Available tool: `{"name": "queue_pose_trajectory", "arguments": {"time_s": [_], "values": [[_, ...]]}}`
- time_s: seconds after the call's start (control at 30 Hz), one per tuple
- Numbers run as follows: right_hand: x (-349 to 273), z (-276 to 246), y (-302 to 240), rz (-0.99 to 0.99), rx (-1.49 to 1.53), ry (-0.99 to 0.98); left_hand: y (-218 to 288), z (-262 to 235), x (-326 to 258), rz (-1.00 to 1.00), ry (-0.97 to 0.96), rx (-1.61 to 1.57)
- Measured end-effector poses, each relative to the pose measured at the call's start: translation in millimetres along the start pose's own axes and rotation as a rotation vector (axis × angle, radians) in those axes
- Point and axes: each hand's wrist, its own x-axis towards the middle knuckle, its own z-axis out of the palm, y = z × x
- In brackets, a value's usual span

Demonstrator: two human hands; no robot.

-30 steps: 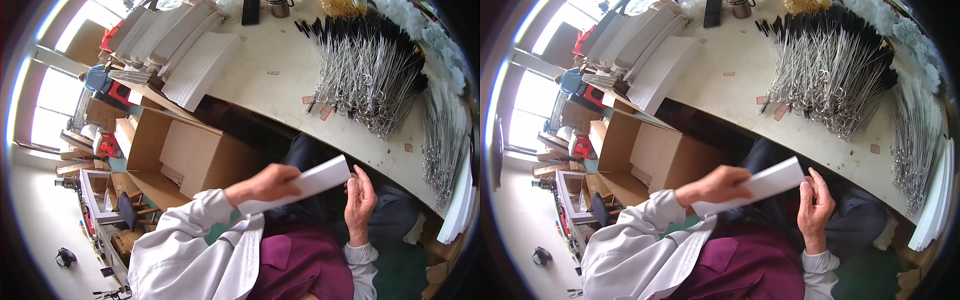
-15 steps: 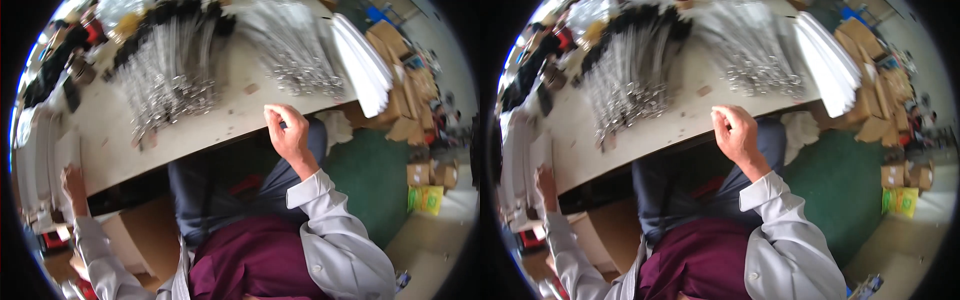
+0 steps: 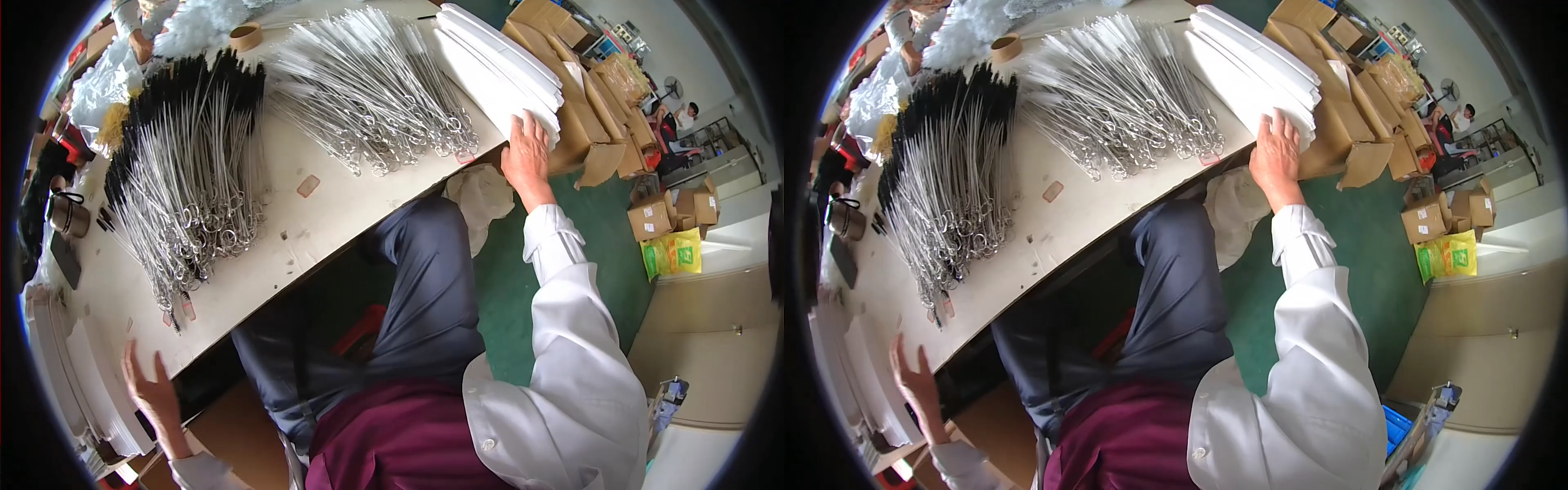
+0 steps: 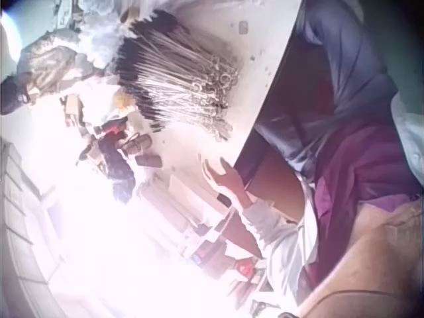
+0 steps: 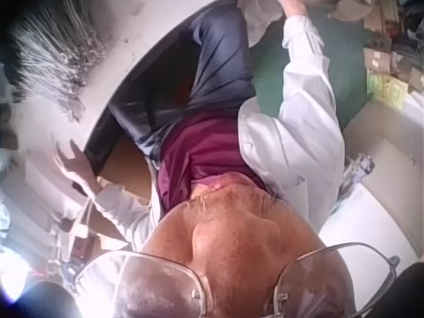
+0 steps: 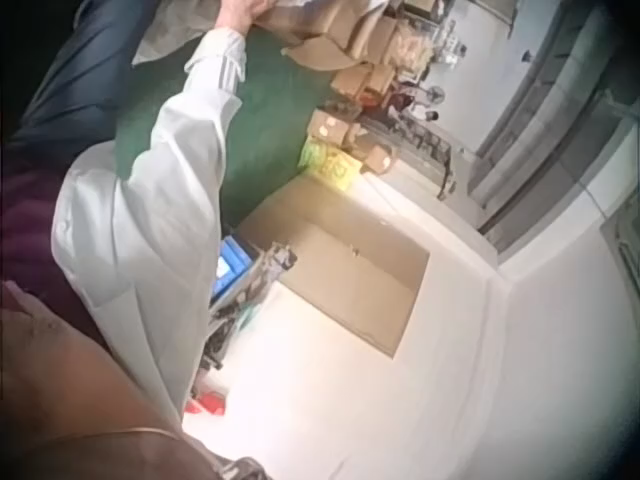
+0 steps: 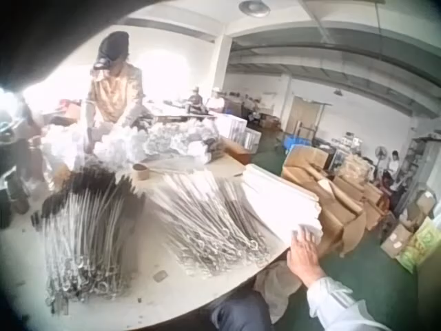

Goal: Inserting small metal wire brushes into white paper sleeves and organizing them.

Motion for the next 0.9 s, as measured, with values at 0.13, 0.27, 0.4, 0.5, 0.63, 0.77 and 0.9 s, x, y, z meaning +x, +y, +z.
{"name": "queue_pose_trajectory", "arguments": {"time_s": [0.13,0.27,0.4,0.5,0.63,0.77,0.9], "values": [[4,12,9,-0.038,0.036,0.117,70,26,-7,0.03,-0.089,-0.218],[2,6,18,-0.054,0.093,0.152,99,41,-6,0.081,-0.077,-0.257],[7,2,21,0.006,0.108,0.043,96,52,-7,0.096,-0.013,-0.269],[8,2,22,0.005,0.086,0.059,99,53,-9,0.054,0.074,-0.248],[14,-2,29,0.018,0.041,0.111,95,50,-16,0.013,0.14,-0.229],[17,-11,35,0.043,0.013,0.135,100,48,-20,0.011,0.115,-0.221],[17,-18,39,0.121,0.068,0.138,109,46,-15,0.053,0.139,-0.254]]}}
